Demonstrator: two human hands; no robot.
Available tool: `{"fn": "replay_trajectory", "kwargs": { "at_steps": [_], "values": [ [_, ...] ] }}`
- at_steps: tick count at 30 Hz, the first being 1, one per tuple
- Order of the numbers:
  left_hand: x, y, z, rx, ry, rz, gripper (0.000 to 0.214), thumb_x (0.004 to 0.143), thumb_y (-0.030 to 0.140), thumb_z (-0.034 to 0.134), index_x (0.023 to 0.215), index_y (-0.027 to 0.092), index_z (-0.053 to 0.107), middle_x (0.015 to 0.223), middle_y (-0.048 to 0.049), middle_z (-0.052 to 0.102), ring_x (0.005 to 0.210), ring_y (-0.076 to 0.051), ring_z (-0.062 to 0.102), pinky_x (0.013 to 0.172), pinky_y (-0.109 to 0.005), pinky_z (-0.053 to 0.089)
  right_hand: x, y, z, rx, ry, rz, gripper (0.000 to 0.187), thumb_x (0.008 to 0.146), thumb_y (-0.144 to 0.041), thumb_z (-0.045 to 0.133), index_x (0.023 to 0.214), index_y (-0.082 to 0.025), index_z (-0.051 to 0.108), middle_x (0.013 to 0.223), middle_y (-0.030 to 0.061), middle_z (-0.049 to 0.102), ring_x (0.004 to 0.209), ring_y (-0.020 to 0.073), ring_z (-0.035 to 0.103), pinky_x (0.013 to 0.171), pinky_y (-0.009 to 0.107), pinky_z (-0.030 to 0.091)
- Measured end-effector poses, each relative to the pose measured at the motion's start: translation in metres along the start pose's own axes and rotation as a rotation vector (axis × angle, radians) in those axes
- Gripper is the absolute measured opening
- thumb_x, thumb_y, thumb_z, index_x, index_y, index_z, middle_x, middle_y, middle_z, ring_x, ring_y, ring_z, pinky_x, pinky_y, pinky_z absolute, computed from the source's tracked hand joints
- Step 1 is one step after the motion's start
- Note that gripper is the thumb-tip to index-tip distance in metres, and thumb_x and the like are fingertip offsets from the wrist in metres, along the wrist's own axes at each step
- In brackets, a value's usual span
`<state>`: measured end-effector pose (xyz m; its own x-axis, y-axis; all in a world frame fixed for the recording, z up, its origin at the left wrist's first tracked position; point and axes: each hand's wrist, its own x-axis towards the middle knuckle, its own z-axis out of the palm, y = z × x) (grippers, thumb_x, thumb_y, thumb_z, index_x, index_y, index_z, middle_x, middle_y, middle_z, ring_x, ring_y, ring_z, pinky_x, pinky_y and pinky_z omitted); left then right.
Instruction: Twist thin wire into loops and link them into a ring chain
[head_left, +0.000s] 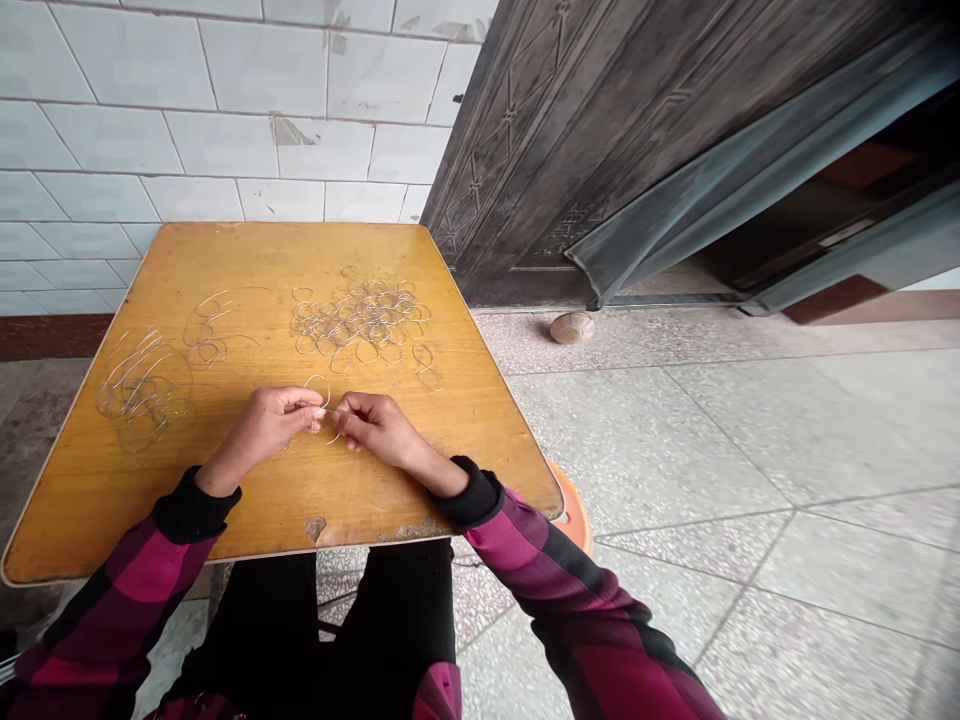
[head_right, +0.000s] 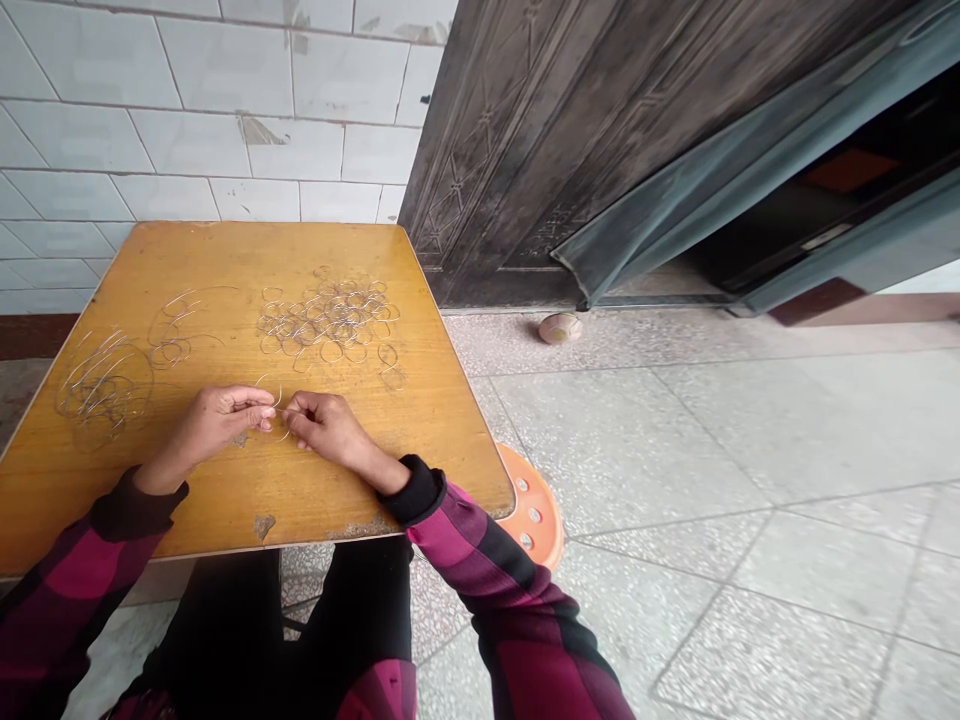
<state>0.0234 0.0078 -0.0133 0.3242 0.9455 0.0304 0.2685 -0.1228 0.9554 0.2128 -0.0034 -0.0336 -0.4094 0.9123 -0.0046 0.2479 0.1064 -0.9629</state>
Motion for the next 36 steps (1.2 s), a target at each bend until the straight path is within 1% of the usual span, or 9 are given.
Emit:
{"fn": "replay_trajectory", "kwargs": {
  "at_steps": [5,10,16,19,21,25,30,33,36],
  "values": [
    [0.0,-0.002,0.0,-0.01,0.007,-0.03,0.019,0.068,0.024,0.069,0.085,0.015,0.07,0.071,-0.0042,0.074,0.062,-0.017,0.069,0.055,-0.025,0.053,-0.002,-0.003,0.001,-0.123,0.041,-0.06,0.021,0.089,-0.029,0.051,0.072,-0.018,0.056,0.052,-0.0037,0.054,0.046,0.0083,0.045,0.052,0.022,0.035],
    [0.0,-0.003,0.004,-0.033,0.075,-0.077,0.02,0.072,0.027,0.066,0.086,0.014,0.071,0.061,-0.003,0.07,0.054,-0.016,0.064,0.05,-0.025,0.049,-0.003,-0.005,0.003,-0.2,0.067,-0.109,0.022,0.09,-0.028,0.051,0.071,-0.018,0.056,0.055,-0.0028,0.054,0.051,0.0097,0.044,0.054,0.023,0.034],
    [0.0,-0.01,0.011,-0.131,0.145,-0.021,0.012,0.073,0.024,0.065,0.08,0.015,0.069,0.066,-0.0013,0.07,0.06,-0.014,0.064,0.059,-0.027,0.05,-0.003,-0.008,0.004,-0.234,0.069,-0.14,0.023,0.09,-0.028,0.052,0.07,-0.018,0.056,0.057,-0.0025,0.054,0.052,0.0094,0.044,0.055,0.024,0.035],
    [-0.001,-0.012,0.013,-0.153,0.174,0.008,0.009,0.074,0.023,0.065,0.08,0.016,0.067,0.067,-0.0004,0.068,0.06,-0.014,0.063,0.059,-0.026,0.048,-0.002,-0.004,0.005,-0.163,0.051,-0.123,0.024,0.091,-0.031,0.053,0.073,-0.017,0.058,0.056,-0.0029,0.054,0.051,0.0088,0.047,0.054,0.023,0.036],
    [-0.001,-0.013,0.013,-0.193,0.197,0.036,0.008,0.075,0.023,0.065,0.078,0.016,0.064,0.068,-0.0003,0.068,0.061,-0.013,0.062,0.06,-0.026,0.047,0.0,0.001,0.006,-0.034,0.013,-0.096,0.024,0.089,-0.037,0.056,0.078,-0.016,0.059,0.059,-0.0028,0.056,0.051,0.0087,0.05,0.053,0.022,0.039],
    [0.0,-0.013,0.013,-0.33,0.255,0.055,0.016,0.073,0.023,0.068,0.076,0.018,0.053,0.067,0.0012,0.067,0.061,-0.013,0.062,0.062,-0.026,0.045,0.003,0.009,0.008,0.139,-0.048,-0.104,0.031,0.081,-0.043,0.067,0.092,-0.016,0.058,0.069,-0.0025,0.057,0.052,0.0079,0.052,0.05,0.021,0.043],
    [0.002,-0.012,0.014,-0.456,0.289,0.009,0.03,0.071,0.02,0.069,0.079,0.02,0.041,0.065,0.0038,0.066,0.065,-0.013,0.064,0.07,-0.026,0.043,0.002,0.01,0.012,-0.14,0.147,-0.299,0.042,0.078,-0.039,0.072,0.109,-0.017,0.053,0.08,-0.0004,0.059,0.059,0.0091,0.054,0.055,0.022,0.046],
    [0.002,-0.011,0.017,-0.471,0.308,-0.043,0.033,0.068,0.02,0.071,0.084,0.02,0.041,0.063,0.006,0.063,0.061,-0.012,0.061,0.068,-0.026,0.041,0.0,0.011,0.014,-0.347,0.171,-0.399,0.038,0.083,-0.038,0.068,0.111,-0.016,0.055,0.083,0.0027,0.061,0.063,0.0113,0.057,0.059,0.024,0.048],
    [0.003,-0.01,0.02,-0.506,0.341,-0.08,0.037,0.066,0.02,0.072,0.09,0.019,0.043,0.062,0.0062,0.063,0.061,-0.012,0.062,0.069,-0.027,0.042,0.0,0.014,0.016,-0.533,0.2,-0.428,0.037,0.088,-0.042,0.061,0.113,-0.014,0.056,0.082,0.0045,0.063,0.067,0.0134,0.059,0.061,0.025,0.048]
  ]
}}
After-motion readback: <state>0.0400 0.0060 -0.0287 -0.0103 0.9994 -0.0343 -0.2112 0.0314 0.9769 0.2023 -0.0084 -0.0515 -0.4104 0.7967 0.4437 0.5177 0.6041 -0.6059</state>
